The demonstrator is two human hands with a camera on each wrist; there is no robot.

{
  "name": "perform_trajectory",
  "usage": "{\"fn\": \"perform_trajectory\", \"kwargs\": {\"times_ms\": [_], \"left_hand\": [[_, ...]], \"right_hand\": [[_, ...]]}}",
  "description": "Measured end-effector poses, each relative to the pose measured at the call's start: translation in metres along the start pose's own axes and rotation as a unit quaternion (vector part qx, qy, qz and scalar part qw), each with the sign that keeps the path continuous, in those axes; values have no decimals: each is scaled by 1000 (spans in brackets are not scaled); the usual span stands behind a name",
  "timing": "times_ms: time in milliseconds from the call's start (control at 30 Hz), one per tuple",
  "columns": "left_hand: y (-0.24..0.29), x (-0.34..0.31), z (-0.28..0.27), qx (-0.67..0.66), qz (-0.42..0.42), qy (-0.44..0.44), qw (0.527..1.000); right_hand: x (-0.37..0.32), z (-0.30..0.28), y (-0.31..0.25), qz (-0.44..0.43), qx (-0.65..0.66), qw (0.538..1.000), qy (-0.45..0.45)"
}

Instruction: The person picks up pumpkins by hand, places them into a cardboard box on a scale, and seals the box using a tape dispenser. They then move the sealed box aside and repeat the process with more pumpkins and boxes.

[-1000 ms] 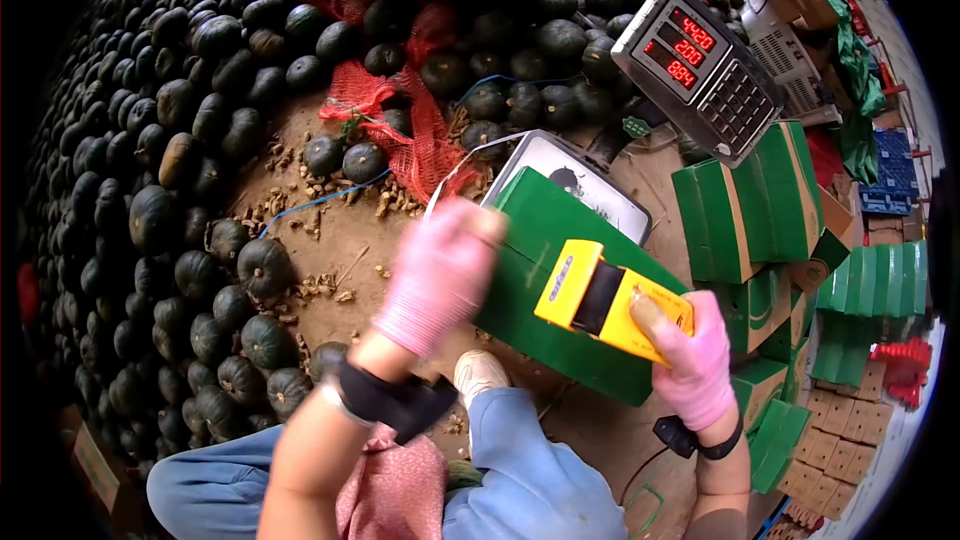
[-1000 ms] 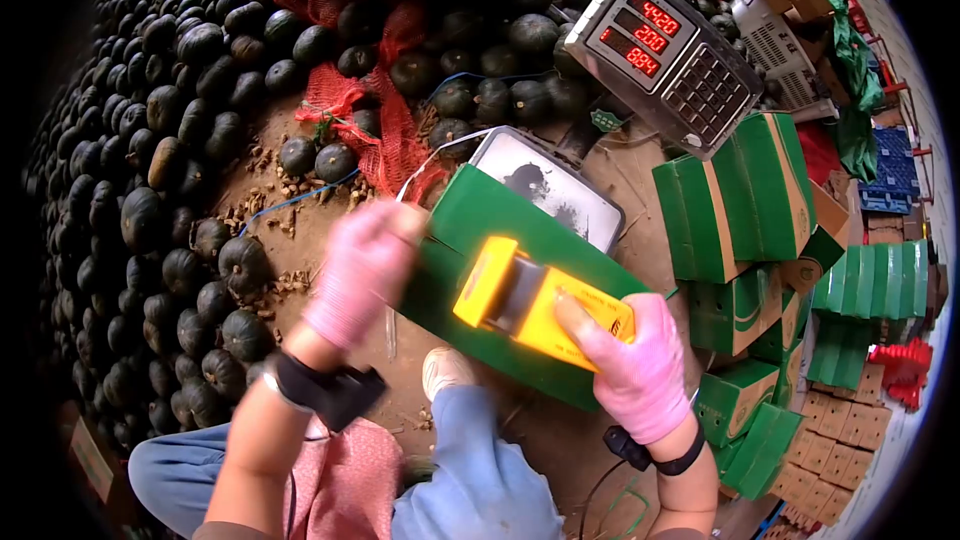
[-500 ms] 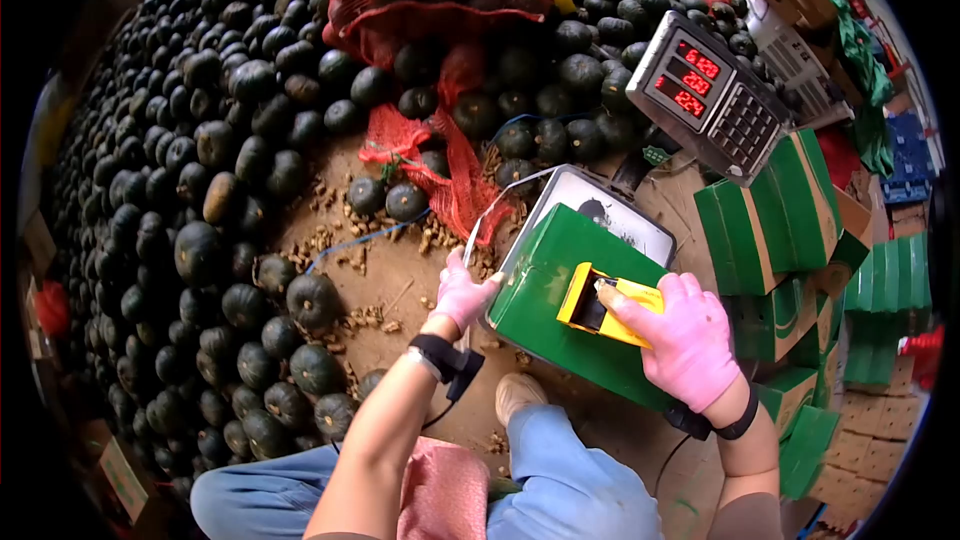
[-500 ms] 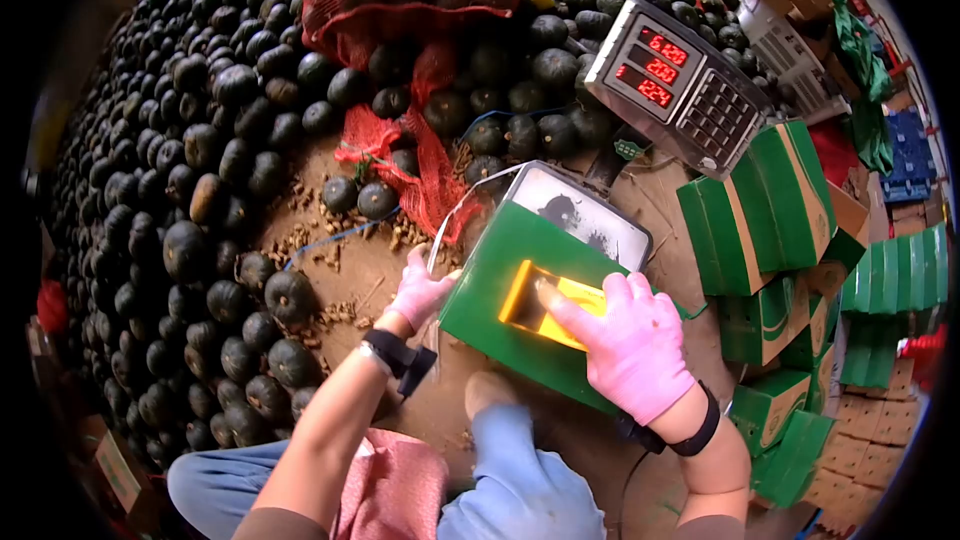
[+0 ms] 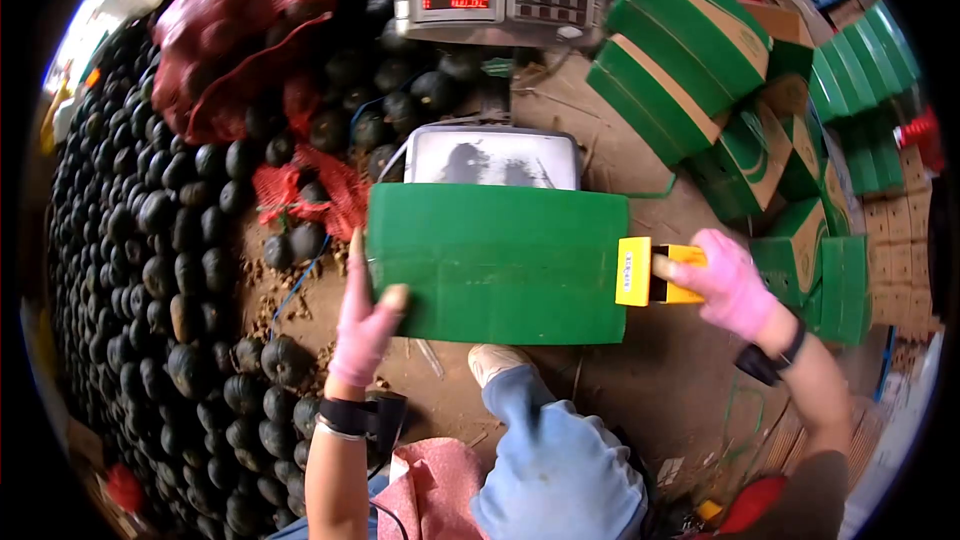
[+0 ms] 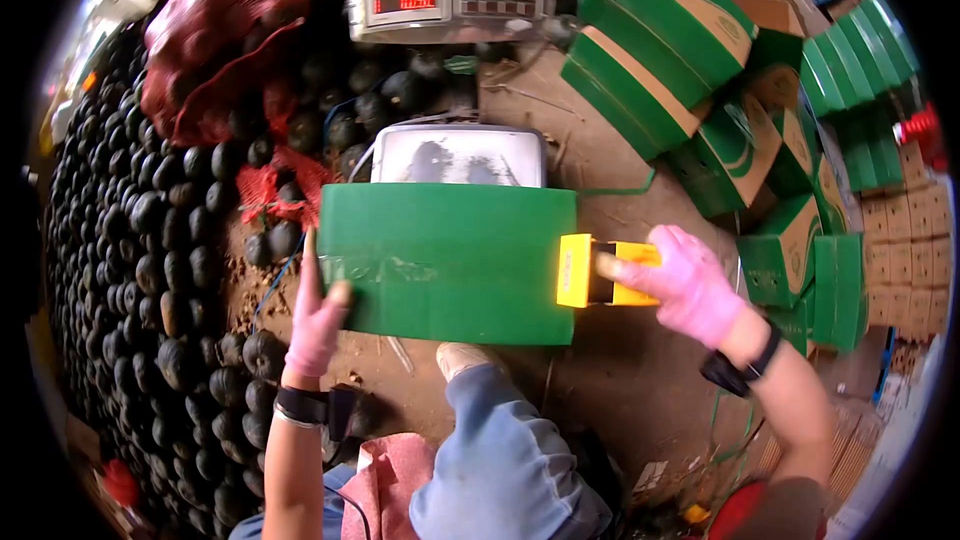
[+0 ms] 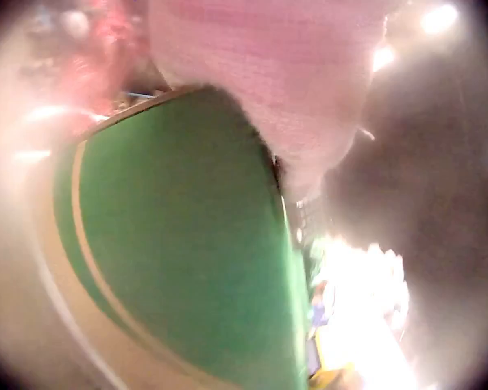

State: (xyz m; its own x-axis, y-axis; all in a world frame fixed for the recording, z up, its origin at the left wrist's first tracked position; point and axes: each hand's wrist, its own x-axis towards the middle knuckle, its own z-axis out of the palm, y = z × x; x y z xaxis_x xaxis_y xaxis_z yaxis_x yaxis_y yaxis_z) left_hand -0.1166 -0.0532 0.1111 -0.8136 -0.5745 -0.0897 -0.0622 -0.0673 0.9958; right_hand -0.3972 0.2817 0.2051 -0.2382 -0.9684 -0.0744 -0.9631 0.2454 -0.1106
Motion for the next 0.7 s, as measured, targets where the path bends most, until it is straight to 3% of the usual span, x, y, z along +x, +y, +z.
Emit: {"fn": "perform_trajectory", "kwargs": {"times_ms": [33, 67, 100, 133, 200, 267, 300, 367, 433, 467, 533, 567, 600, 633, 667, 700], "left_hand": [[-19, -1, -11, -225, -81, 18, 971], [-48, -4, -30, -431, -161, 36, 887], [-83, -13, -50, -309, -151, -8, 939], [-108, -23, -63, -183, -137, -51, 972], [-167, -51, -92, -77, -174, -44, 981], [-221, -64, -112, -8, -198, -22, 980], [-238, -67, -114, 18, -205, -7, 979], [-254, -70, -109, 54, -217, 55, 973], [-247, -77, -109, 64, -226, 160, 959], [-230, -77, -109, 57, -218, 227, 948], [-172, -66, -105, 76, -170, 341, 922], [-138, -56, -94, 114, -137, 359, 916], [-86, -36, -73, -2, -92, 292, 952], [-61, -29, -56, 106, -60, 292, 949], [-36, -28, -32, 208, -41, 238, 948], [-36, -28, -31, 244, 3, 167, 955]], "right_hand": [[-11, 42, 22, -4, 106, 990, 97], [-22, 92, 45, 148, 285, 944, 80], [-20, 131, 48, 29, 221, 961, 161], [-23, 172, 47, 14, 194, 959, 204], [-28, 193, 20, 101, 242, 955, 139], [-36, 223, -7, 115, 337, 925, 129], [-23, 189, -31, 117, 288, 936, 165], [-19, 196, -58, 102, 291, 930, 200], [-10, 193, -81, 124, 319, 913, 224], [5, 181, -84, 78, 348, 887, 292], [23, 160, -74, 109, 343, 900, 247], [34, 157, -63, 122, 401, 881, 220], [54, 139, -39, 41, 352, 908, 223], [69, 136, -20, 70, 413, 880, 226], [89, 139, 7, 21, 351, 904, 242], [117, 122, 32, 125, 578, 806, 4]]}}
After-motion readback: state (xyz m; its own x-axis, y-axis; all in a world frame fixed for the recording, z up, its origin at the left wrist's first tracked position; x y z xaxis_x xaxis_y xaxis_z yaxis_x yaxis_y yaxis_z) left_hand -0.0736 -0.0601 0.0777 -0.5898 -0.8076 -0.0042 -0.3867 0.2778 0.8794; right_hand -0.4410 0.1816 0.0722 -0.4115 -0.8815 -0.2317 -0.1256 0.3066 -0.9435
